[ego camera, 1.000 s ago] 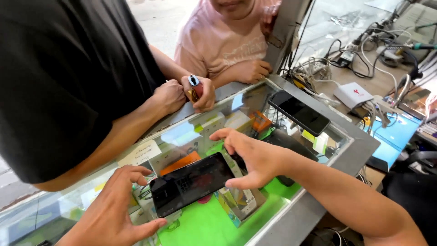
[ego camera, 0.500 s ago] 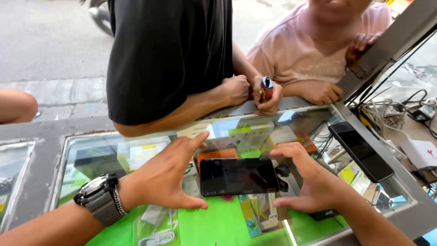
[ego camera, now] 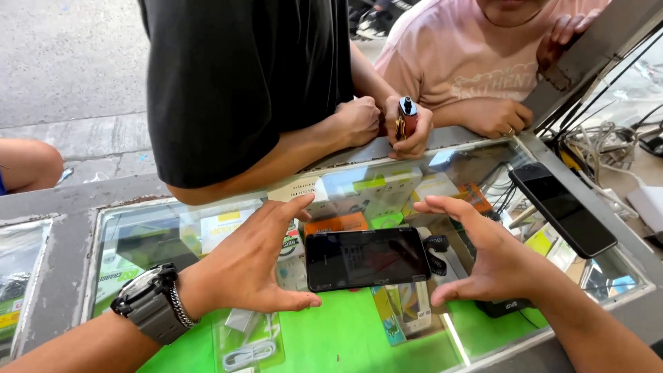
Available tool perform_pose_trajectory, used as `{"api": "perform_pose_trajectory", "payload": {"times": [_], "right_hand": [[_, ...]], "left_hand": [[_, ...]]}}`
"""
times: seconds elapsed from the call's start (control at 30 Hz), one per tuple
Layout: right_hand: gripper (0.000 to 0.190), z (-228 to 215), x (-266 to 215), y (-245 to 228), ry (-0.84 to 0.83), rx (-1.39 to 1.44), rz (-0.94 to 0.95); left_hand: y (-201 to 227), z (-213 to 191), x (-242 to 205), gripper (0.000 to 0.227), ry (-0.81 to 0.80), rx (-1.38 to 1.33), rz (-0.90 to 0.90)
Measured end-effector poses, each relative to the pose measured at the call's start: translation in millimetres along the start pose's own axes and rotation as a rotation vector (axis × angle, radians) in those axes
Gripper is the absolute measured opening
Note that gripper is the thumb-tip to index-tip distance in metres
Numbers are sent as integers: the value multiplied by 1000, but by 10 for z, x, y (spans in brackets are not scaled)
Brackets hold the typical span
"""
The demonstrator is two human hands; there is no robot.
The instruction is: Inspecting and repairing multiple smartphones at a service counter and repair bench while interacting with customers.
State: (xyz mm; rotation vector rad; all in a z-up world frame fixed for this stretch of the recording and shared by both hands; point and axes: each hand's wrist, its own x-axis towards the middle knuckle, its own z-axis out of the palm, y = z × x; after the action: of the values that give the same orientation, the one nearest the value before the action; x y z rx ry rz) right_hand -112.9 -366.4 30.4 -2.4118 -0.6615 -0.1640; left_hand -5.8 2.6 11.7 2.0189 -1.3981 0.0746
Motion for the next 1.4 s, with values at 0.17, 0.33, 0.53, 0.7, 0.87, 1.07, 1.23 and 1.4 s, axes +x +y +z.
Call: {"api": "perform_pose_trajectory", "payload": {"times": [0.17,0.33,0.53,0.7,0.87,1.07,1.23,1.4], "right_hand": [[135,-6,25,-20,-43,-25,26],[130,11,46,-23,-64,6,7],[103,120,53,-158,-88,10,-136],[101,219,85,-429,-82,15,-248],[94,139,85,-435,-51,-14,-266],[92,15,40,-187,-35,-5,-3],[102,-20,21,-33,-156,-17,68],[95,-7,-4,75,-158,-79,83]], "left_hand": [[-9,0,18,122,0,9,1],[-19,-1,15,116,-31,32,1],[-87,65,2,96,-97,131,0],[-79,77,1,96,-105,141,-29],[-82,75,11,95,-96,149,-45],[-104,61,-11,93,-87,141,-17],[-134,22,1,87,-141,71,-76],[-119,-42,21,82,-154,42,-128]]}}
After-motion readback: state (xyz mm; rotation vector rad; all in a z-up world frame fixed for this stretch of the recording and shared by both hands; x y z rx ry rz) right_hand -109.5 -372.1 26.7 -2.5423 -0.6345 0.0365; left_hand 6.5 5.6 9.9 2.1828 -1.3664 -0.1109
